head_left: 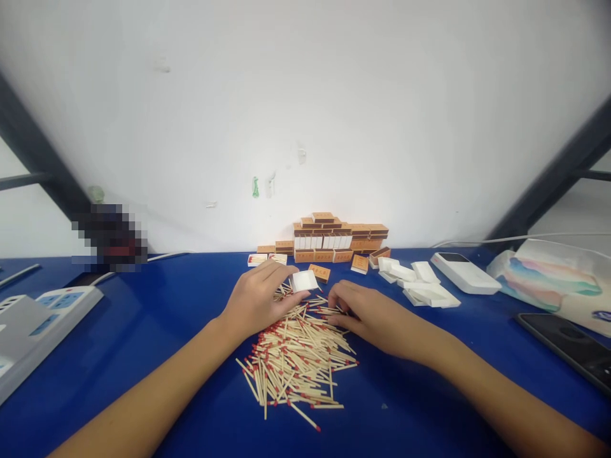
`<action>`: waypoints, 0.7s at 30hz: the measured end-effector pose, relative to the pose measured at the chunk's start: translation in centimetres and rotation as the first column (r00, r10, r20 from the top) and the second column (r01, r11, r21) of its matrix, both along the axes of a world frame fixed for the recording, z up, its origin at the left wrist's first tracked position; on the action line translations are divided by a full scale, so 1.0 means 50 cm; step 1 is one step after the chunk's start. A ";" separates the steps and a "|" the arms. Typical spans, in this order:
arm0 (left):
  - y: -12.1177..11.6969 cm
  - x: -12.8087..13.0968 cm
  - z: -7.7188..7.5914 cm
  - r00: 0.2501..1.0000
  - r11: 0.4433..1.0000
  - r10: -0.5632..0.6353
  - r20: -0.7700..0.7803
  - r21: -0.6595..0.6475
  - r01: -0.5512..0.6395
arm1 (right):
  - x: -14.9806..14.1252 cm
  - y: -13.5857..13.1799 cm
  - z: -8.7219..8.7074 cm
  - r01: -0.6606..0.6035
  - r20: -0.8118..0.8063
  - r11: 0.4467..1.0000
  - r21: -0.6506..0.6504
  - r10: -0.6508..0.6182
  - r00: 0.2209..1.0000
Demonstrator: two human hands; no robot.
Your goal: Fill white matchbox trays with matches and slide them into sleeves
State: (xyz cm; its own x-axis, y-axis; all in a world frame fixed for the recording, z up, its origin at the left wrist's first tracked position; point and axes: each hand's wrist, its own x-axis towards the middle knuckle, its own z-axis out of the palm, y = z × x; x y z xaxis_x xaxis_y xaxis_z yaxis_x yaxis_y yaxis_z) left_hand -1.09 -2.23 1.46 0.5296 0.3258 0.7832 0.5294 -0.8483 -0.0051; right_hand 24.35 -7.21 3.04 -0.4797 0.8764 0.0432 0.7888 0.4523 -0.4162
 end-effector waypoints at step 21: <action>0.001 0.001 -0.003 0.999 1.000 -0.022 -0.026 -0.011 0.022 | 0.007 -0.003 0.006 0.021 0.009 0.996 -0.083 -0.020 1.000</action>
State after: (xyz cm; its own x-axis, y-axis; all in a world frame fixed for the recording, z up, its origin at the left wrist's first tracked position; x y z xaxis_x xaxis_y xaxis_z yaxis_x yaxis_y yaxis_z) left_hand -1.02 -2.18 1.33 0.5573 0.3224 0.7652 0.5107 -0.8597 -0.0098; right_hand 24.69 -7.37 3.34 -0.4619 0.8863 -0.0335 0.8010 0.4006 -0.4450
